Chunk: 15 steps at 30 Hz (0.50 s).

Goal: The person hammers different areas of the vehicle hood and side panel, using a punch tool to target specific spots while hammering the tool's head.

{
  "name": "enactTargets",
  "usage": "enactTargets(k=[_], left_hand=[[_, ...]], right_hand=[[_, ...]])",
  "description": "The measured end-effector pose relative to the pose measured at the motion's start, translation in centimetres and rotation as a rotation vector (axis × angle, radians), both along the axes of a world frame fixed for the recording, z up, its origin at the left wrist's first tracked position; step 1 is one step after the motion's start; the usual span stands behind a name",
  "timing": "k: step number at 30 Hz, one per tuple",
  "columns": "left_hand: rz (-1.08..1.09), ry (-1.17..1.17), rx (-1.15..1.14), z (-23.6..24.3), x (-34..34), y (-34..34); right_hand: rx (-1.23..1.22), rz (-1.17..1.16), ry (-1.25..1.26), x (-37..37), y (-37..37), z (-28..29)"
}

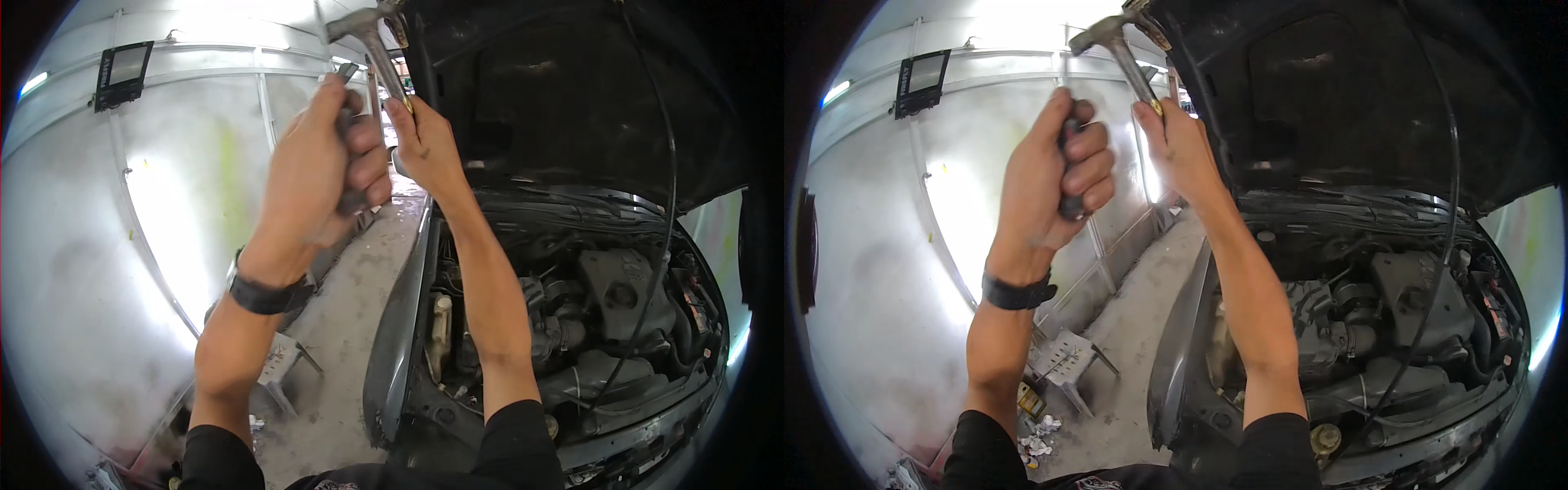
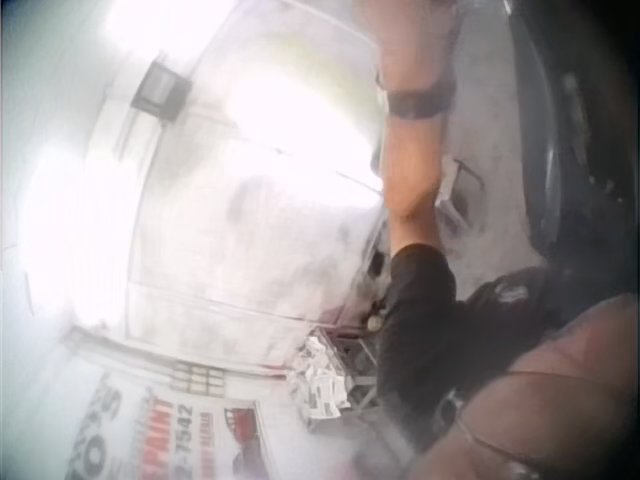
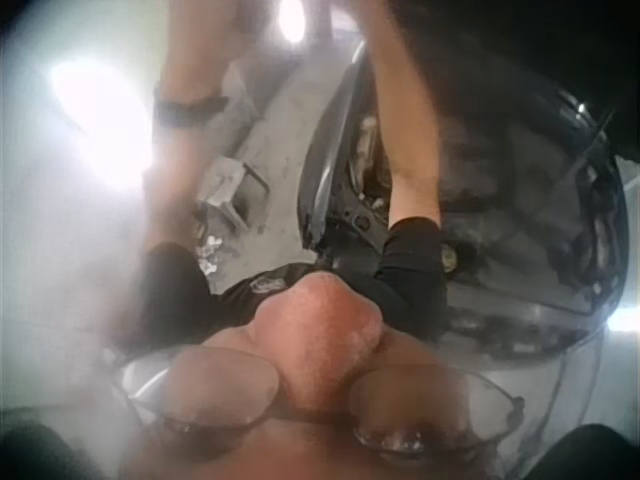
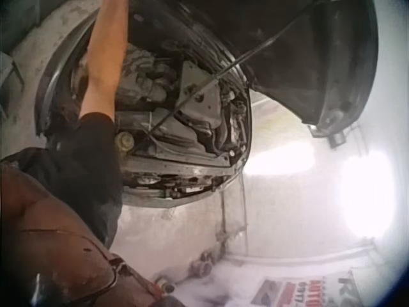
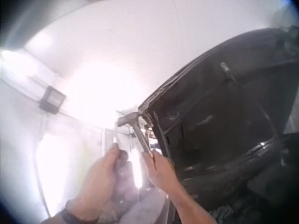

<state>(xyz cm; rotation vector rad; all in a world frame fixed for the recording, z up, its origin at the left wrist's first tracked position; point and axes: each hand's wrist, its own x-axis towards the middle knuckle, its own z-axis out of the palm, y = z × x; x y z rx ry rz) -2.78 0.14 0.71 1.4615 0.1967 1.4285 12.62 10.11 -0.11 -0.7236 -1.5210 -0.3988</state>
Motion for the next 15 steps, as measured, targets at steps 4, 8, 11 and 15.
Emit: enactTargets(k=[4, 8, 11, 15], left_hand=[[0.001, -0.029, -0.097, -2.9, -3.7, 0.8], [0.091, -0.009, -0.240, -13.9, -9.4, 5.2], [0.216, 0.062, -0.542, -25.9, -14.3, 7.3], [0.403, 0.124, -0.864, -45.7, -19.9, 7.3]], right_hand=[[-0.105, 0.462, 0.588, 0.3, -0.5, -4.9], [-0.278, 0.621, 0.814, 0.5, -2.4, -11.7], [-0.452, 0.679, 0.931, -3.6, -6.4, -15.1], [-0.295, 1.088, 0.862, -8.0, -9.7, -18.3]])
